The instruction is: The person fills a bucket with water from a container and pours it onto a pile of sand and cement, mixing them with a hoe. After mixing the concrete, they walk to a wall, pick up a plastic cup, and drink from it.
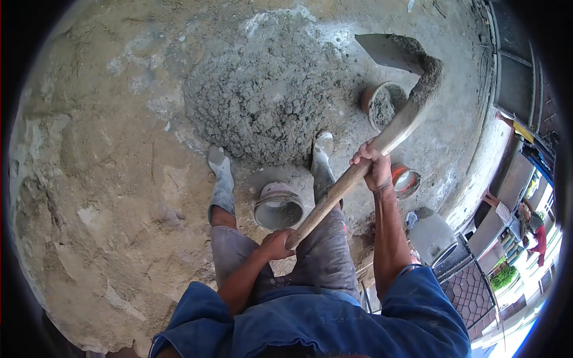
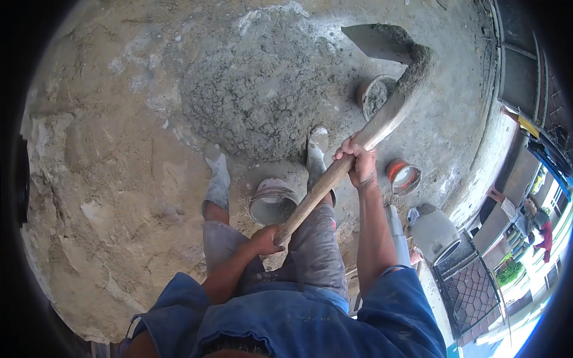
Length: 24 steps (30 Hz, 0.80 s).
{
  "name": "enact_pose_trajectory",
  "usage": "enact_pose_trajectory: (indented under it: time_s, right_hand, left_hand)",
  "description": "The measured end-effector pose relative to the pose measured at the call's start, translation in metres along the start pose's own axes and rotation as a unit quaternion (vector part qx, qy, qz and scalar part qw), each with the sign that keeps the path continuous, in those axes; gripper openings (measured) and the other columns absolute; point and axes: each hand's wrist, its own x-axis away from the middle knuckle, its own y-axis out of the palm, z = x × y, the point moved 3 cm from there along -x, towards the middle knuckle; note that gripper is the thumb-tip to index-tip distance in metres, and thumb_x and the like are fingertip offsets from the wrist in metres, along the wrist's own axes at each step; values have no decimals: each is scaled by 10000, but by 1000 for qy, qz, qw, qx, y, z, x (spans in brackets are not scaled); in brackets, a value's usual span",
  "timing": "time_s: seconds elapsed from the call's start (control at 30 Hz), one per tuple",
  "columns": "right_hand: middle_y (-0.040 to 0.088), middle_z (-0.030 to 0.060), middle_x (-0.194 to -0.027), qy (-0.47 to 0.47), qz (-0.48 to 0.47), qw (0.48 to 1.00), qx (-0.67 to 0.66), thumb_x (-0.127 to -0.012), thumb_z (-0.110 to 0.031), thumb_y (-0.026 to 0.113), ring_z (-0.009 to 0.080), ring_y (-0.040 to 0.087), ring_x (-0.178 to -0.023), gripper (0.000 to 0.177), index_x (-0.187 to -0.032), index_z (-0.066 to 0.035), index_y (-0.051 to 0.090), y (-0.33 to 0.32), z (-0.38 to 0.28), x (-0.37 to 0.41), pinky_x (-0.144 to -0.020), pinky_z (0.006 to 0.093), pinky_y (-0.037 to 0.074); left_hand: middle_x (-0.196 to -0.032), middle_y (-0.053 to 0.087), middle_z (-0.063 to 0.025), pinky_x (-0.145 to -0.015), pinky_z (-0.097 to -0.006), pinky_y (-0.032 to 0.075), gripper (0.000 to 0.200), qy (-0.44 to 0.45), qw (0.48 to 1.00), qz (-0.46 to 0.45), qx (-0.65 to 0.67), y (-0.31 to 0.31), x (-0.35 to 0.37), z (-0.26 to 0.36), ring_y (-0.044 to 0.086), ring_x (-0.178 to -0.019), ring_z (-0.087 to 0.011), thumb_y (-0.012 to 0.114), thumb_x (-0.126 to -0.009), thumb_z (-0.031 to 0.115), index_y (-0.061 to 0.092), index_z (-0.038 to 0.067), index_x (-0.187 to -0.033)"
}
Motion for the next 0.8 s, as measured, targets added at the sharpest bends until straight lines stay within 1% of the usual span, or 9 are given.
enact_pose_trajectory:
  time_s: [0.07, 0.13, 0.2, 0.3, 0.37, 0.5, 0.57, 0.7, 0.8]
  right_hand:
    - [470, 59, -737, 34, -94, 995, -28, -826, -62, 533, 200, 534, -637, 240, -1034, -66, 414, 34, 8, -46, -662, 417, 513]
    - [525, 43, -655, 59, -76, 995, 8, -916, -223, 589, 151, 524, -551, 190, -885, -44, 533, 74, 40, -108, -568, 326, 511]
    - [535, 29, -575, 74, -60, 995, 18, -878, -156, 642, 138, 523, -465, 178, -761, -49, 561, 111, 89, -149, -450, 284, 481]
    - [554, 82, -598, 248, -53, 961, 110, -836, -65, 608, 188, 541, -456, 133, -736, 9, 563, 103, 190, -121, -424, 324, 488]
    - [540, 74, -587, 274, 13, 957, 95, -840, -63, 599, 188, 532, -444, 102, -759, -15, 561, 83, 227, -70, -430, 344, 503]
    - [527, 88, -592, 229, 64, 965, 108, -845, -46, 570, 189, 528, -444, 106, -759, 11, 542, 51, 192, -13, -403, 346, 483]
    - [544, 101, -562, 156, 107, 975, 114, -793, -23, 584, 192, 538, -432, 133, -673, 33, 568, 50, 144, -23, -392, 334, 469]
    - [526, 86, -533, 69, 215, 961, 160, -808, -83, 614, 195, 501, -410, 172, -663, -21, 544, 55, 75, -102, -404, 339, 454]
    - [556, 107, -561, 113, 273, 934, 200, -754, -40, 622, 210, 533, -422, 136, -673, 27, 536, 95, 103, -121, -399, 357, 457]
  left_hand:
    - [-1093, 626, -207, -880, -430, 475, 604, -29, 991, 69, 110, 10, 8, -3, 607, -1028, -355, 763, -685, 317, 558, 57, -1190]
    - [-929, 660, -220, -804, -437, 506, 516, -65, 977, 139, 150, -25, 14, 27, 642, -904, -381, 734, -682, 260, 587, 35, -1122]
    - [-818, 663, -218, -752, -448, 519, 463, -140, 953, 230, 138, -39, 12, 29, 650, -818, -402, 709, -666, 221, 599, 29, -1073]
    - [-823, 662, -226, -737, -438, 518, 398, -201, 936, 188, 218, 8, 51, 23, 656, -820, -395, 674, -653, 195, 609, 20, -1005]
    - [-850, 665, -226, -747, -435, 515, 382, -211, 939, 146, 229, 52, 97, 11, 660, -837, -384, 669, -659, 195, 612, 24, -996]
    - [-868, 670, -210, -764, -436, 508, 384, -190, 929, 83, 307, 63, 138, 17, 662, -859, -369, 667, -669, 203, 606, 31, -1007]
    - [-870, 665, -213, -759, -436, 505, 417, -180, 951, 76, 239, 47, 114, 11, 655, -858, -380, 671, -668, 201, 605, 38, -1045]
    - [-843, 645, -254, -706, -412, 506, 545, -7, 978, 136, 160, -69, 39, -5, 654, -800, -358, 683, -643, 188, 576, -2, -1143]
    - [-855, 659, -178, -690, -328, 501, 608, -84, 969, 53, 227, -158, 100, 6, 644, -749, -227, 670, -678, 162, 518, -92, -1209]
